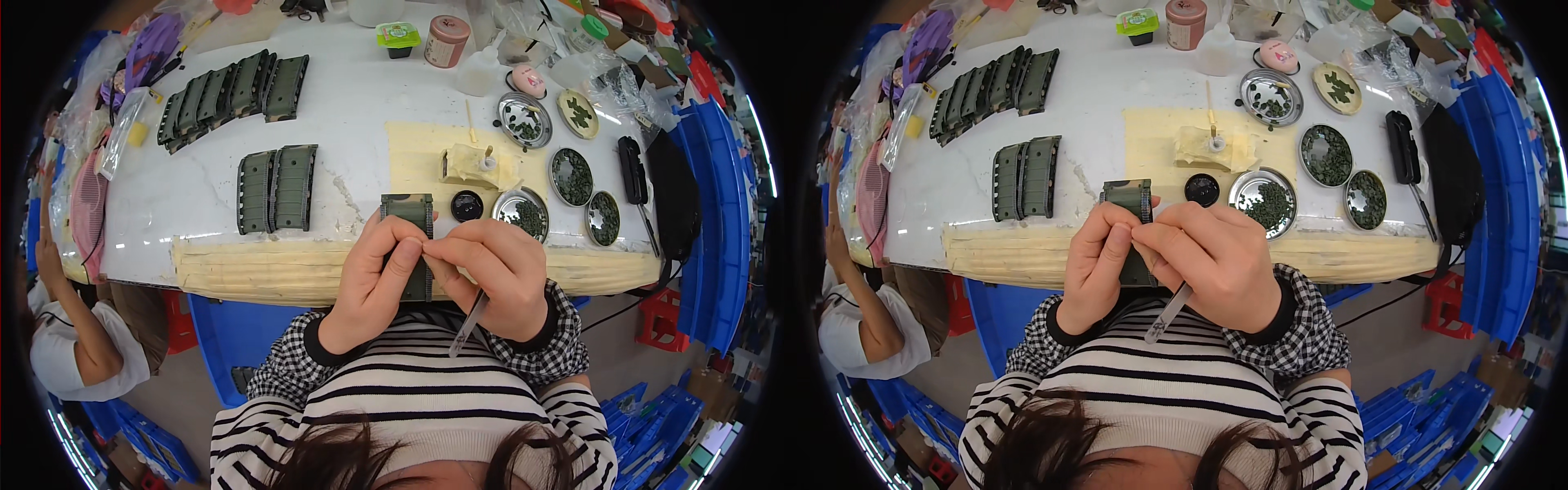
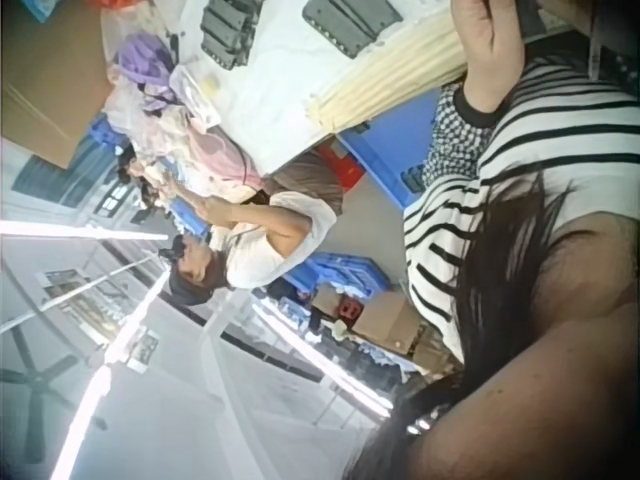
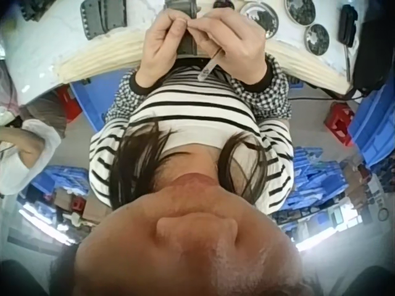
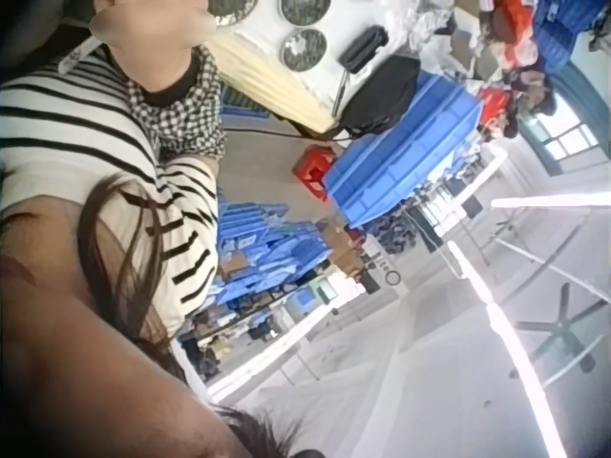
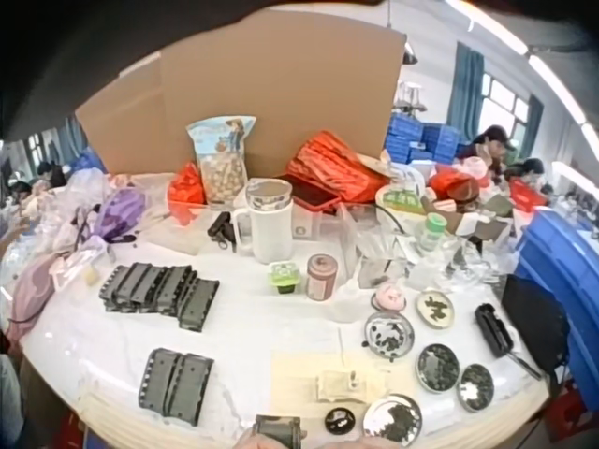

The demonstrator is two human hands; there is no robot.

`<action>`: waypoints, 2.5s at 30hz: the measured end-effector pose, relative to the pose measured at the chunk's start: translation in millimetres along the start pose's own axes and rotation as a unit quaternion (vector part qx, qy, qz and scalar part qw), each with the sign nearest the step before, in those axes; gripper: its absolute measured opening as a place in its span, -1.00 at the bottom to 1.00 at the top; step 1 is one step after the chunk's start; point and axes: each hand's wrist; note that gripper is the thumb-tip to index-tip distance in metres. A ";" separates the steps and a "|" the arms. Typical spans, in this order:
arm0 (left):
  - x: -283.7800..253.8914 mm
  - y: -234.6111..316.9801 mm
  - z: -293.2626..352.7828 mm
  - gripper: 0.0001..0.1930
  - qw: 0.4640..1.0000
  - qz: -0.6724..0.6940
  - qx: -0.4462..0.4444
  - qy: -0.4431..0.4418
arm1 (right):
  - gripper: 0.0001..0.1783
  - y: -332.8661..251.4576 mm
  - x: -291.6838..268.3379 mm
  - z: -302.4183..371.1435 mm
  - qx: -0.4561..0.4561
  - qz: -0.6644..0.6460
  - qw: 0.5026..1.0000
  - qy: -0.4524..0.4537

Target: Assembling plastic model parts for a toy using a specialized tool and manual manipulation.

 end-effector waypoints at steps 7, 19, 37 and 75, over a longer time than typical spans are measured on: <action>17.2 20.2 2.0 -0.43 0.993 0.071 0.014 0.093 | -0.75 -0.3 -4.5 -11.3 0.016 -0.002 0.997 0.070; 7.4 27.9 6.0 -0.18 0.981 -0.163 0.099 0.048 | -0.69 -2.2 1.4 -18.2 -0.040 0.040 0.998 0.011; 10.3 26.1 5.6 -0.17 0.965 -0.219 0.129 0.055 | -0.60 2.5 -2.6 -10.7 -0.102 0.067 0.991 -0.047; 4.5 31.4 -2.4 -0.52 0.973 0.188 -0.122 0.061 | -0.82 -28.2 -31.2 -9.7 0.002 -0.437 0.899 0.045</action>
Point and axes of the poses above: each hand's wrist, its own z-axis away from the middle knuckle, its own x-axis out of the palm, y = z × x, and after that the axes turned 9 degrees about y, right-handed
